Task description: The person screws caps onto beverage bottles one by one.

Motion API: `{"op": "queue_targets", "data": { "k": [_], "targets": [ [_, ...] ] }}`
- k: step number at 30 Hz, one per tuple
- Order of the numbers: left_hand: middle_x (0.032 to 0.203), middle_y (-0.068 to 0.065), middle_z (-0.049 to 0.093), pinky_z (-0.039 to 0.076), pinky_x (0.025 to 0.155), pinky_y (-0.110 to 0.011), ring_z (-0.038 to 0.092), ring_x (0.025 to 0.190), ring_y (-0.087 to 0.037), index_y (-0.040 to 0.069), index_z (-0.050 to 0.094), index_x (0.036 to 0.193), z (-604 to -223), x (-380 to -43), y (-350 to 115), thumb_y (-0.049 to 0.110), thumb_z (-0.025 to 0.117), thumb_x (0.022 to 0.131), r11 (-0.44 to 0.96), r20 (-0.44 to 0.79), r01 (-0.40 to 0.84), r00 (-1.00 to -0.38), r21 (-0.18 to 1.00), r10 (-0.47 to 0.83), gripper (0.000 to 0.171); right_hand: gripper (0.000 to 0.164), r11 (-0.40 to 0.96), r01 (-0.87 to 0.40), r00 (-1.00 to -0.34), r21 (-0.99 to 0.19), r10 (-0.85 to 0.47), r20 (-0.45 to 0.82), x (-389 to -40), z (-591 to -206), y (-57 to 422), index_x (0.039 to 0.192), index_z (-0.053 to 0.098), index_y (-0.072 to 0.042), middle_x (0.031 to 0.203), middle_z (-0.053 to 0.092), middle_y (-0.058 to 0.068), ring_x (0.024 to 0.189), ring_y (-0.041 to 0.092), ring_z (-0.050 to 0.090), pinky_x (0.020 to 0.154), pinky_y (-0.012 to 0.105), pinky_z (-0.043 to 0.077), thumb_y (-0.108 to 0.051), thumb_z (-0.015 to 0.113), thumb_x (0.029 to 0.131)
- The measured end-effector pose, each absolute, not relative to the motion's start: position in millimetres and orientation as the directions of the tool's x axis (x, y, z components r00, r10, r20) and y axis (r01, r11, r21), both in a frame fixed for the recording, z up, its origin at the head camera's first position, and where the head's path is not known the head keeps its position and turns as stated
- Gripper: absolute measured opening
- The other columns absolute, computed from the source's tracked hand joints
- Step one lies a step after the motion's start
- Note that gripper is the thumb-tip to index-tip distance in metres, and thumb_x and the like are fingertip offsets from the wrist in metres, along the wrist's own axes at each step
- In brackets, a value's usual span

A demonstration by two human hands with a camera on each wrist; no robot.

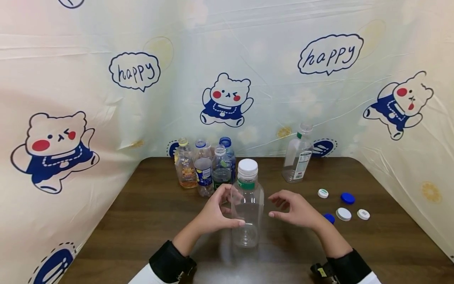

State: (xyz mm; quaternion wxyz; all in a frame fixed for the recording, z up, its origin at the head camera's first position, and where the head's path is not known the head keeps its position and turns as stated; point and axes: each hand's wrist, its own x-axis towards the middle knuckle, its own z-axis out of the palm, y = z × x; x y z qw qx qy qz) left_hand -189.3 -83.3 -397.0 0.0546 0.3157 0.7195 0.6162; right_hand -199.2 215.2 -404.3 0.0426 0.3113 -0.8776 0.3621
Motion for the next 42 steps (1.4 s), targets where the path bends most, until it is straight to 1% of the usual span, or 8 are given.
{"op": "queue_targets", "data": {
  "k": [5,7,13,19,27,33,38,42],
  "targets": [
    [0.122,-0.006,0.061,0.053,0.084,-0.044,0.055,0.108,-0.025,0.014,0.043,0.125,-397,-187,-83,0.016,0.085,0.075,0.043,0.307,0.385,-0.796,0.922,0.521,0.066,0.04,0.516,-0.53,-0.824,-0.673,-0.5,0.265,-195,-421,215,0.113,0.065,-0.003,0.106,0.065,0.013,0.088,0.026,0.064,0.075,0.038,0.055,-0.028,0.078,0.085],
    [0.122,-0.006,0.06,0.053,0.084,-0.043,0.055,0.108,-0.025,0.013,0.043,0.125,-397,-186,-83,0.014,0.085,0.075,0.045,0.304,0.381,-0.798,0.923,0.521,0.065,0.041,0.507,-0.522,-0.826,-0.686,-0.5,0.259,-194,-426,214,0.112,0.065,-0.001,0.105,0.065,0.014,0.088,0.026,0.064,0.074,0.039,0.055,-0.028,0.078,0.084],
    [0.122,-0.006,0.06,0.053,0.084,-0.044,0.054,0.107,-0.025,0.013,0.043,0.125,-401,-187,-86,0.015,0.085,0.074,0.041,0.298,0.372,-0.802,0.928,0.518,0.066,0.041,0.509,-0.509,-0.83,-0.694,-0.503,0.24,-194,-431,213,0.111,0.065,-0.001,0.104,0.066,0.012,0.088,0.027,0.064,0.075,0.04,0.055,-0.029,0.078,0.084],
    [0.122,-0.007,0.06,0.054,0.084,-0.043,0.055,0.106,-0.024,0.011,0.042,0.127,-405,-186,-95,0.017,0.086,0.074,0.045,0.306,0.381,-0.803,0.924,0.512,0.068,0.04,0.497,-0.519,-0.817,-0.695,-0.529,0.231,-195,-431,212,0.11,0.065,-0.001,0.104,0.066,0.012,0.089,0.028,0.064,0.075,0.039,0.055,-0.029,0.077,0.085],
    [0.123,-0.009,0.06,0.053,0.086,-0.046,0.056,0.111,-0.027,0.011,0.043,0.126,-407,-178,-116,0.011,0.085,0.074,0.031,0.294,0.355,-0.817,0.934,0.497,0.067,0.039,0.504,-0.525,-0.808,-0.686,-0.548,0.216,-195,-430,213,0.11,0.066,-0.002,0.104,0.067,0.011,0.09,0.028,0.064,0.077,0.04,0.055,-0.029,0.076,0.086],
    [0.122,-0.014,0.059,0.055,0.083,-0.042,0.058,0.109,-0.027,0.009,0.045,0.125,-408,-176,-136,0.004,0.085,0.071,0.024,0.335,0.378,-0.846,0.925,0.415,0.067,0.039,0.506,-0.513,-0.81,-0.694,-0.553,0.196,-196,-430,215,0.11,0.066,-0.002,0.104,0.066,0.011,0.09,0.027,0.064,0.076,0.038,0.055,-0.031,0.076,0.086],
    [0.121,-0.015,0.058,0.056,0.082,-0.045,0.058,0.108,-0.026,0.009,0.045,0.126,-410,-175,-159,0.002,0.083,0.073,0.054,0.336,0.375,-0.878,0.925,0.341,0.066,0.04,0.503,-0.511,-0.807,-0.698,-0.559,0.188,-196,-430,215,0.11,0.066,-0.001,0.104,0.066,0.012,0.09,0.027,0.064,0.076,0.038,0.055,-0.032,0.076,0.086],
    [0.119,-0.019,0.058,0.057,0.079,-0.043,0.059,0.106,-0.026,0.006,0.043,0.126,-412,-174,-181,-0.002,0.082,0.073,0.085,0.342,0.374,-0.902,0.923,0.263,0.065,0.04,0.508,-0.508,-0.807,-0.696,-0.562,0.18,-196,-429,216,0.11,0.066,-0.001,0.103,0.066,0.012,0.09,0.026,0.064,0.076,0.038,0.056,-0.032,0.075,0.086]
  ]
}}
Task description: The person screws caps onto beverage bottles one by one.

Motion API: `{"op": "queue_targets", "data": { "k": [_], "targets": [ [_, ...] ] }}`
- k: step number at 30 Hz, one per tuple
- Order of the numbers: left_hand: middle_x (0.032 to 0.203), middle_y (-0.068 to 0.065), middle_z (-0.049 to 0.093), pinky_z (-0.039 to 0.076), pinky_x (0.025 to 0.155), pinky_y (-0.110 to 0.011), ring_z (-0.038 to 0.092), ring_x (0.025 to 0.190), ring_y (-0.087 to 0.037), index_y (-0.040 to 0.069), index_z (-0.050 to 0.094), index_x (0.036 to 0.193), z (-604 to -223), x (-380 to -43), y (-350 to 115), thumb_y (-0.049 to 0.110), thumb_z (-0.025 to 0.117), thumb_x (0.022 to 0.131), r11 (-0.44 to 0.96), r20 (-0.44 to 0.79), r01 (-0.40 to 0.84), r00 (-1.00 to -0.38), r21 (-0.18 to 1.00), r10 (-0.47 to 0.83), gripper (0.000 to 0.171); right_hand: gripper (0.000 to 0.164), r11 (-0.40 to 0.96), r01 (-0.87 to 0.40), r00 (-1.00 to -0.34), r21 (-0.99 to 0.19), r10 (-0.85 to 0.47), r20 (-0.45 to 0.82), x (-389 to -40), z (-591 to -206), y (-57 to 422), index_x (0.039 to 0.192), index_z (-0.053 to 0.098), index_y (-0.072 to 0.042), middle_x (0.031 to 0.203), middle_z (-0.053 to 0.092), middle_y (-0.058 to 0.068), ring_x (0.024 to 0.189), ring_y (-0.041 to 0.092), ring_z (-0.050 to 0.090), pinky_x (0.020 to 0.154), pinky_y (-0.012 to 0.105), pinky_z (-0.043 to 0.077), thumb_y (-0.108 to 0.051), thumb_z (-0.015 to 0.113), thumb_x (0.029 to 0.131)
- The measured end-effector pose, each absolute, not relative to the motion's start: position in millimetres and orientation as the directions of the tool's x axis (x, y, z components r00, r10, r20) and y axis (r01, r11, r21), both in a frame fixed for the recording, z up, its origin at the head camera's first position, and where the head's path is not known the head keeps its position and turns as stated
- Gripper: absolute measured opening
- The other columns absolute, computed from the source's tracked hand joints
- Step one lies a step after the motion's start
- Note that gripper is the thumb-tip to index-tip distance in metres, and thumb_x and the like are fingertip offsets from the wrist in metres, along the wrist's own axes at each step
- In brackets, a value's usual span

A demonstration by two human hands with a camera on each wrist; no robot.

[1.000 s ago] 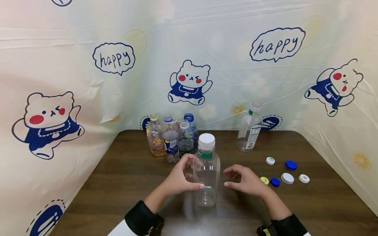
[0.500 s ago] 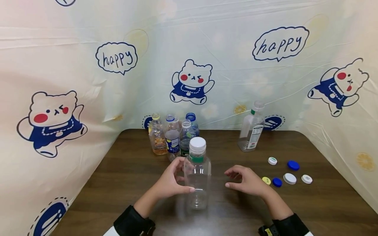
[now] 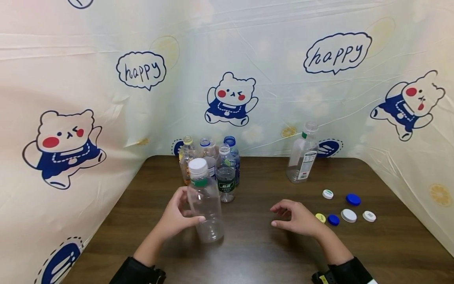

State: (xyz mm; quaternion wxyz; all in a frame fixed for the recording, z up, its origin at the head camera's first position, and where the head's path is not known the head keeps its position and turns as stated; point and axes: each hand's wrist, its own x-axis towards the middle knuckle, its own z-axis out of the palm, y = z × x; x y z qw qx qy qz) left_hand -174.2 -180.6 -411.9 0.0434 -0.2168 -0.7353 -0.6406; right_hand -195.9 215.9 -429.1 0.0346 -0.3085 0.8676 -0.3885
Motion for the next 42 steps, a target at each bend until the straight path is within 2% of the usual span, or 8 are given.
{"op": "queue_targets", "data": {
  "k": [4,8,14,17,24,30,36,42],
  "targets": [
    [0.117,-0.022,0.058,0.056,0.079,-0.043,0.058,0.103,-0.029,0.003,0.042,0.126,-411,-176,-201,-0.003,0.083,0.071,0.157,0.327,0.347,-0.935,0.925,0.137,0.069,0.041,0.515,-0.503,-0.81,-0.694,-0.561,0.172,-195,-428,217,0.11,0.066,-0.001,0.103,0.066,0.011,0.09,0.026,0.063,0.076,0.037,0.056,-0.033,0.075,0.086],
    [0.116,-0.016,0.057,0.055,0.083,-0.041,0.054,0.105,-0.026,0.005,0.04,0.129,-406,-182,-221,0.007,0.087,0.07,0.284,0.298,0.28,-0.954,0.917,-0.021,0.075,0.04,0.512,-0.501,-0.81,-0.698,-0.562,0.17,-194,-428,217,0.11,0.066,-0.001,0.103,0.066,0.012,0.09,0.028,0.063,0.076,0.037,0.056,-0.032,0.075,0.086],
    [0.117,-0.009,0.054,0.051,0.079,-0.022,0.05,0.102,-0.02,0.007,0.04,0.13,-395,-199,-247,0.023,0.09,0.07,0.422,0.315,0.189,-0.915,0.886,-0.251,0.08,0.039,0.491,-0.505,-0.801,-0.71,-0.572,0.174,-194,-427,216,0.11,0.066,-0.001,0.103,0.066,0.013,0.09,0.029,0.064,0.076,0.039,0.056,-0.031,0.075,0.087],
    [0.121,-0.011,0.052,0.047,0.081,-0.026,0.049,0.107,-0.023,0.006,0.037,0.133,-391,-209,-261,0.033,0.089,0.071,0.463,0.291,0.112,-0.896,0.879,-0.336,0.086,0.039,0.486,-0.51,-0.798,-0.71,-0.576,0.179,-194,-426,216,0.109,0.066,-0.001,0.103,0.066,0.013,0.089,0.029,0.064,0.076,0.039,0.056,-0.031,0.075,0.087],
    [0.143,-0.022,0.034,0.041,0.102,-0.052,0.039,0.129,-0.037,0.006,0.021,0.145,-390,-224,-291,0.04,0.083,0.077,0.424,0.162,-0.019,-0.908,0.905,-0.387,0.098,0.038,0.482,-0.504,-0.797,-0.717,-0.578,0.172,-193,-426,216,0.11,0.065,0.0,0.102,0.066,0.013,0.088,0.03,0.064,0.075,0.037,0.056,-0.03,0.075,0.087],
    [0.153,-0.02,0.025,0.036,0.106,-0.054,0.033,0.137,-0.039,0.009,0.014,0.15,-394,-229,-305,0.044,0.08,0.078,0.351,0.07,-0.098,-0.897,0.931,-0.437,0.104,0.037,0.481,-0.51,-0.796,-0.713,-0.578,0.179,-192,-426,217,0.109,0.066,0.0,0.102,0.067,0.013,0.088,0.03,0.064,0.074,0.036,0.056,-0.029,0.075,0.087],
    [0.153,-0.021,0.024,0.036,0.106,-0.053,0.033,0.137,-0.04,0.009,0.014,0.149,-401,-232,-314,0.04,0.081,0.079,0.323,0.054,-0.124,-0.869,0.938,-0.491,0.102,0.039,0.484,-0.495,-0.802,-0.722,-0.574,0.164,-192,-426,218,0.11,0.065,0.0,0.103,0.066,0.013,0.089,0.029,0.064,0.075,0.035,0.055,-0.031,0.075,0.087],
    [0.153,-0.021,0.024,0.035,0.107,-0.053,0.033,0.136,-0.04,0.01,0.013,0.149,-407,-234,-319,0.044,0.08,0.078,0.315,0.037,-0.148,-0.858,0.938,-0.512,0.103,0.04,0.493,-0.488,-0.807,-0.721,-0.57,0.156,-192,-428,219,0.11,0.065,-0.001,0.103,0.067,0.012,0.089,0.025,0.064,0.076,0.035,0.055,-0.031,0.075,0.087]
  ]
}}
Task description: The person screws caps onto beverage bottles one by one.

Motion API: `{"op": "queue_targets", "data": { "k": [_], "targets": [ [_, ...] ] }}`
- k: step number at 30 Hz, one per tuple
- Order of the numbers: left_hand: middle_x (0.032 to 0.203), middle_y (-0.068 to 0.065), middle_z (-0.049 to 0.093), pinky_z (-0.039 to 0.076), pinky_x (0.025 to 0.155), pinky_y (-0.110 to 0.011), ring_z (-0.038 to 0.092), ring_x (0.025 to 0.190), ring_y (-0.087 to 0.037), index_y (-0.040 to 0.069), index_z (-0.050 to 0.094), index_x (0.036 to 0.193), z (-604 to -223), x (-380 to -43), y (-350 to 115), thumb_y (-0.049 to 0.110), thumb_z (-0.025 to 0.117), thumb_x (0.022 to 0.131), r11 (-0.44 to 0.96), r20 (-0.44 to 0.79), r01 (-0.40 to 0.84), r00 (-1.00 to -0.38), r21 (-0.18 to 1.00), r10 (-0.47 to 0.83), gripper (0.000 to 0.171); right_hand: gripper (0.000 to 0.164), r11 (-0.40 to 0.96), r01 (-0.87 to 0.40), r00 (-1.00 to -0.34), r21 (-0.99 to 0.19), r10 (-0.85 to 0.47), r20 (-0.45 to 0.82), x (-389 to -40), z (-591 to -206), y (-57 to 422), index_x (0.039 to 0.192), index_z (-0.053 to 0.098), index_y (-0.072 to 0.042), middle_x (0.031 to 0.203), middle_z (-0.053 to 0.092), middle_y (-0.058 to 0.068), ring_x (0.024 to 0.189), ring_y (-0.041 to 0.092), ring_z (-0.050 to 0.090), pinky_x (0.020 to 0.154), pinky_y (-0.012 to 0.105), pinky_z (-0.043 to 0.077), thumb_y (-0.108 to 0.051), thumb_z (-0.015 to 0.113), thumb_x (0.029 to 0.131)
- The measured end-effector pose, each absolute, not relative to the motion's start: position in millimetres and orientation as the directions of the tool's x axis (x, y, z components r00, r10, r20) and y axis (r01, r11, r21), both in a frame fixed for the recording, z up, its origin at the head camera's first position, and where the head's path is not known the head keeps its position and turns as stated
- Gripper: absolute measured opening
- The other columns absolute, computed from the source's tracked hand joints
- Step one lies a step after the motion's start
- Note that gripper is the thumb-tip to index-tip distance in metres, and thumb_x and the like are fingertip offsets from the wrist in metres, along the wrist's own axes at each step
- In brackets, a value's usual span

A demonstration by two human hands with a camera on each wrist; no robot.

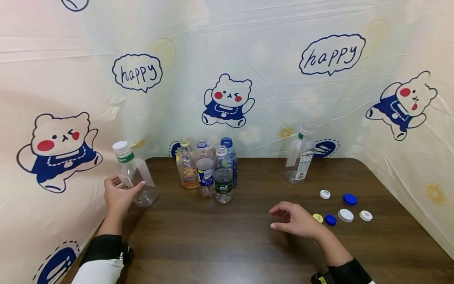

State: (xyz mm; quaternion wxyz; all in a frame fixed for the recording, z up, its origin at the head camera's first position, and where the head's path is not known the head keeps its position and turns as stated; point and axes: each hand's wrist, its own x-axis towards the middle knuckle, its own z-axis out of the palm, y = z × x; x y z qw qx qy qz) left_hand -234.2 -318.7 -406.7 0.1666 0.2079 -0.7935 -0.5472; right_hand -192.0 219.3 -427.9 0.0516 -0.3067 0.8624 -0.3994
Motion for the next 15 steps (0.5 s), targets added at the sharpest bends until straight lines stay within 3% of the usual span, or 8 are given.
{"op": "queue_targets", "data": {
  "k": [15],
  "targets": [
    [0.154,-0.02,0.018,0.028,0.112,-0.049,0.024,0.14,-0.037,0.012,0.003,0.15,-406.1,-236.7,-315.1,0.035,0.078,0.083,0.256,0.002,-0.14,-0.875,0.956,-0.484,0.103,0.038,0.489,-0.502,-0.8,-0.714,-0.576,0.168,-191.2,-427.8,215.6,0.109,0.066,-0.001,0.102,0.067,0.012,0.088,0.028,0.064,0.076,0.033,0.055,-0.031,0.075,0.087]
  ]
}}
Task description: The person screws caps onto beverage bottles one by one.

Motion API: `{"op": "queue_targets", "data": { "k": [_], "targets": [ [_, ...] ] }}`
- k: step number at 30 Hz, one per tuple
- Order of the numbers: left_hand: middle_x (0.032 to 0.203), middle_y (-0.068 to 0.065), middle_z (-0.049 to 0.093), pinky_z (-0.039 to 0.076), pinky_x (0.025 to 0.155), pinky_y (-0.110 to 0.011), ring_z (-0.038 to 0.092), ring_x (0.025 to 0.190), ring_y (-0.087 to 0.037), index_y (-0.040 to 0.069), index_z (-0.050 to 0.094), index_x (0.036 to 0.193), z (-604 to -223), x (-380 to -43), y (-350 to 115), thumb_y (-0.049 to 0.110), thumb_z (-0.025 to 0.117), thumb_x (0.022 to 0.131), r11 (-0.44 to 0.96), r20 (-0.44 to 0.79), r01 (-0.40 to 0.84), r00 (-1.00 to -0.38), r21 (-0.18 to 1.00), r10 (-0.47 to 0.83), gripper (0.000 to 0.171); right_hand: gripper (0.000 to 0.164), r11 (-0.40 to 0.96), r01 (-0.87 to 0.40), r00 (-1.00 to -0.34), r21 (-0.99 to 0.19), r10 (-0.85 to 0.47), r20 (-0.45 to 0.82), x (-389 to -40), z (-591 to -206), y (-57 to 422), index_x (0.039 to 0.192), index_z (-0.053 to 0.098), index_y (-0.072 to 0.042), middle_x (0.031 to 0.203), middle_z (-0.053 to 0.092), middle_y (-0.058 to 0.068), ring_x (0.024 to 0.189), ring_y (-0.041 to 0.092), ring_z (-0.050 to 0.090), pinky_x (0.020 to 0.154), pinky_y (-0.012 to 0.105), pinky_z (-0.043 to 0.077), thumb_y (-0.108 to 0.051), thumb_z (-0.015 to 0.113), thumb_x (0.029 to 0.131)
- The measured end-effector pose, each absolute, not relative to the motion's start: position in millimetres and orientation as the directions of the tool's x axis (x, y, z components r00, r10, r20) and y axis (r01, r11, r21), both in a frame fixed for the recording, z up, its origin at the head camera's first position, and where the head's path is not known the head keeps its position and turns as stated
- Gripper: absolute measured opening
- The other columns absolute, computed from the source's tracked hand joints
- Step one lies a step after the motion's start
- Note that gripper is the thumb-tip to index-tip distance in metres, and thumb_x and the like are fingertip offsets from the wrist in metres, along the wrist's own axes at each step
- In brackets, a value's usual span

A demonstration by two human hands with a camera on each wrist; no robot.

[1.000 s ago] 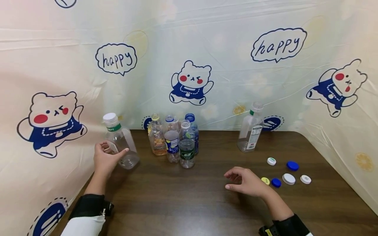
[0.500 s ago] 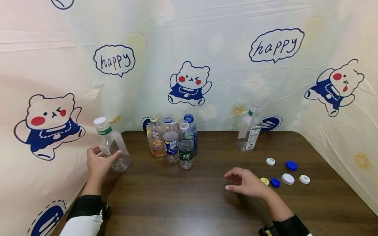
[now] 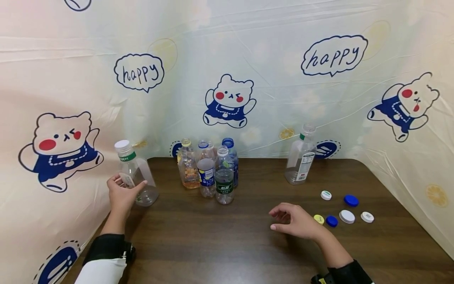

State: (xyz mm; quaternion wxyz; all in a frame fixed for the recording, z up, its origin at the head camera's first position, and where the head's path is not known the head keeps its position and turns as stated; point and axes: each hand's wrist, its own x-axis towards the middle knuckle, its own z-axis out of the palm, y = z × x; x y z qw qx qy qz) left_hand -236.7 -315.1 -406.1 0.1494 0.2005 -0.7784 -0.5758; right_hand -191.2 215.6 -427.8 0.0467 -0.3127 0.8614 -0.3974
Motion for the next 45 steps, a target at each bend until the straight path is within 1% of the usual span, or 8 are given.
{"op": "queue_targets", "data": {
  "k": [3,7,10,13,22,30,39,45],
  "targets": [
    [0.155,-0.02,0.017,0.028,0.113,-0.049,0.022,0.141,-0.037,0.015,0.002,0.15,-406,-236,-313,0.035,0.079,0.082,0.25,0.005,-0.14,-0.864,0.958,-0.503,0.105,0.038,0.485,-0.503,-0.799,-0.715,-0.577,0.171,-191,-428,216,0.109,0.066,-0.001,0.101,0.067,0.012,0.088,0.028,0.064,0.075,0.033,0.055,-0.03,0.075,0.087],
    [0.146,-0.015,0.023,0.033,0.11,-0.041,0.025,0.135,-0.03,0.018,0.009,0.146,-401,-232,-306,0.044,0.08,0.078,0.242,0.034,-0.146,-0.79,0.959,-0.612,0.102,0.038,0.485,-0.504,-0.798,-0.715,-0.577,0.172,-192,-430,216,0.109,0.066,-0.002,0.101,0.067,0.011,0.088,0.027,0.064,0.076,0.033,0.055,-0.031,0.075,0.087],
    [0.128,-0.006,0.027,0.034,0.096,-0.033,0.027,0.12,-0.022,0.02,0.018,0.136,-394,-227,-298,0.05,0.08,0.075,0.248,0.078,-0.133,-0.72,0.959,-0.689,0.092,0.038,0.486,-0.504,-0.799,-0.714,-0.576,0.173,-192,-431,217,0.109,0.066,-0.002,0.102,0.067,0.011,0.088,0.026,0.064,0.076,0.033,0.055,-0.031,0.075,0.087],
    [0.114,-0.001,0.026,0.03,0.084,-0.031,0.027,0.11,-0.018,0.016,0.024,0.126,-386,-222,-287,0.047,0.082,0.075,0.292,0.141,-0.098,-0.703,0.951,-0.697,0.083,0.038,0.484,-0.502,-0.8,-0.717,-0.574,0.174,-192,-431,217,0.109,0.066,-0.002,0.101,0.067,0.011,0.087,0.026,0.064,0.075,0.033,0.055,-0.031,0.075,0.086],
    [0.107,-0.014,0.042,0.036,0.078,-0.037,0.042,0.097,-0.027,-0.002,0.04,0.123,-380,-216,-250,0.039,0.084,0.076,0.519,0.328,0.017,-0.792,0.855,-0.514,0.076,0.038,0.482,-0.488,-0.804,-0.727,-0.573,0.16,-191,-432,216,0.109,0.065,-0.001,0.101,0.066,0.012,0.087,0.025,0.064,0.072,0.032,0.055,-0.03,0.075,0.087],
    [0.117,-0.02,0.049,0.044,0.091,-0.044,0.052,0.106,-0.036,-0.001,0.042,0.126,-386,-236,-227,0.027,0.085,0.077,0.504,0.27,0.062,-0.896,0.862,-0.352,0.071,0.038,0.484,-0.489,-0.802,-0.725,-0.577,0.156,-191,-432,216,0.11,0.065,-0.001,0.101,0.066,0.012,0.087,0.022,0.063,0.073,0.031,0.055,-0.03,0.075,0.087],
    [0.134,-0.023,0.043,0.041,0.1,-0.051,0.044,0.123,-0.04,0.001,0.033,0.14,-390,-278,-223,0.024,0.083,0.078,0.489,0.192,0.066,-0.958,0.87,-0.212,0.083,0.04,0.49,-0.48,-0.801,-0.727,-0.583,0.136,-192,-430,216,0.11,0.065,-0.001,0.101,0.066,0.011,0.086,0.021,0.063,0.073,0.031,0.055,-0.031,0.075,0.087],
    [0.153,-0.023,0.026,0.033,0.107,-0.056,0.029,0.138,-0.041,0.011,0.009,0.155,-388,-308,-232,0.023,0.084,0.078,0.465,0.078,0.031,-0.994,0.885,-0.083,0.109,0.039,0.496,-0.478,-0.8,-0.725,-0.586,0.127,-192,-429,217,0.11,0.065,0.0,0.1,0.066,0.011,0.086,0.022,0.063,0.073,0.032,0.055,-0.03,0.075,0.087]
  ]
}}
